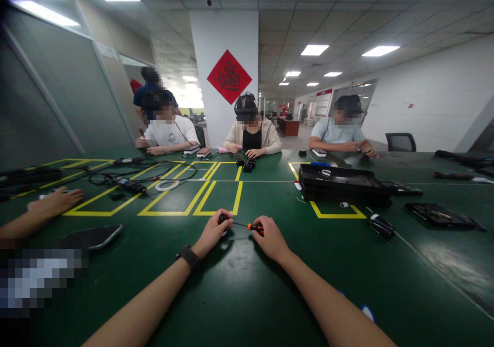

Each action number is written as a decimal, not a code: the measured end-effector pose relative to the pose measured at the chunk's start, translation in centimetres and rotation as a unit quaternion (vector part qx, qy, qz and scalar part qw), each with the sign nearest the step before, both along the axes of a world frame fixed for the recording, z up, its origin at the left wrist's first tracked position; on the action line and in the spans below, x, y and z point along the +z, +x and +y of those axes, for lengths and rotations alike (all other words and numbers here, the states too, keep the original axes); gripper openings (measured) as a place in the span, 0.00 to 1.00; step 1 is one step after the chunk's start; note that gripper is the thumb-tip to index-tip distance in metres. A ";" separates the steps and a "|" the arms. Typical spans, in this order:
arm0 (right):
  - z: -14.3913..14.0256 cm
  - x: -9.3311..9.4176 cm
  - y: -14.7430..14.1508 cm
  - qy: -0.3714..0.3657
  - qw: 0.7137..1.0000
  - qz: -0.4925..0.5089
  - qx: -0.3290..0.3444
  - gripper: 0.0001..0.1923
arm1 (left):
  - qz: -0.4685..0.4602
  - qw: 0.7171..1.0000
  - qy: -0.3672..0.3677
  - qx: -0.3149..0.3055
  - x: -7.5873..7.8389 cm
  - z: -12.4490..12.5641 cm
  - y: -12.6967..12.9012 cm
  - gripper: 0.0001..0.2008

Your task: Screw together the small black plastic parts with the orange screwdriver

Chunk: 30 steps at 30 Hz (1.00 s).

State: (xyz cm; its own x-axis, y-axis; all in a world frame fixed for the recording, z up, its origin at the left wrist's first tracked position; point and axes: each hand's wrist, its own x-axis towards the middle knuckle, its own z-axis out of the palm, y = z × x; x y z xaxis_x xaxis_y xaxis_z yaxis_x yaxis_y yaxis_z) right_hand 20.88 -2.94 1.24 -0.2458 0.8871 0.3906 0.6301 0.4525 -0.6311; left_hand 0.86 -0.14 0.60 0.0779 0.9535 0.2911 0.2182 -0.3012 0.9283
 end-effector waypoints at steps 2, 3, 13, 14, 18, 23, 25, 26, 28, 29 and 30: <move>0.1 -0.2 0.0 -0.006 1.000 0.000 -0.006 0.07 | 0.000 1.000 -0.001 0.001 0.0 0.0 0.0 0.06; 0.2 -0.2 0.0 -0.007 1.000 -0.002 -0.005 0.08 | 0.001 1.000 0.001 0.001 0.0 0.0 0.0 0.06; 0.0 -0.2 0.0 0.014 1.000 -0.001 0.005 0.07 | 0.004 1.000 0.011 0.001 -0.3 0.2 -0.1 0.06; 0.0 -0.2 0.0 0.011 1.000 -0.001 0.004 0.07 | 0.003 1.000 0.010 0.004 -0.3 0.2 -0.1 0.06; 0.2 -0.3 0.1 -0.005 1.000 0.002 0.005 0.08 | -0.002 1.000 0.010 0.000 -0.3 0.2 -0.1 0.06; 0.5 -0.5 0.2 0.006 1.000 0.000 0.020 0.10 | -0.006 1.000 0.012 -0.004 -0.5 0.4 -0.1 0.06; 0.5 -0.5 0.1 0.011 1.000 0.003 0.023 0.09 | -0.007 1.000 0.011 -0.004 -0.6 0.4 -0.1 0.06; 0.5 -0.4 0.1 0.013 1.000 0.005 0.023 0.08 | -0.005 1.000 0.010 -0.004 -0.6 0.5 -0.1 0.06; 0.4 -0.4 0.1 0.017 1.000 0.007 0.020 0.07 | -0.002 1.000 0.010 -0.007 -0.7 0.5 -0.2 0.06; 0.3 -0.3 0.1 0.020 1.000 0.007 0.020 0.08 | 0.000 1.000 0.010 -0.009 -0.7 0.5 -0.2 0.06; 0.3 -0.3 0.1 0.023 1.000 0.006 0.020 0.08 | 0.001 1.000 0.008 -0.012 -0.7 0.5 -0.2 0.06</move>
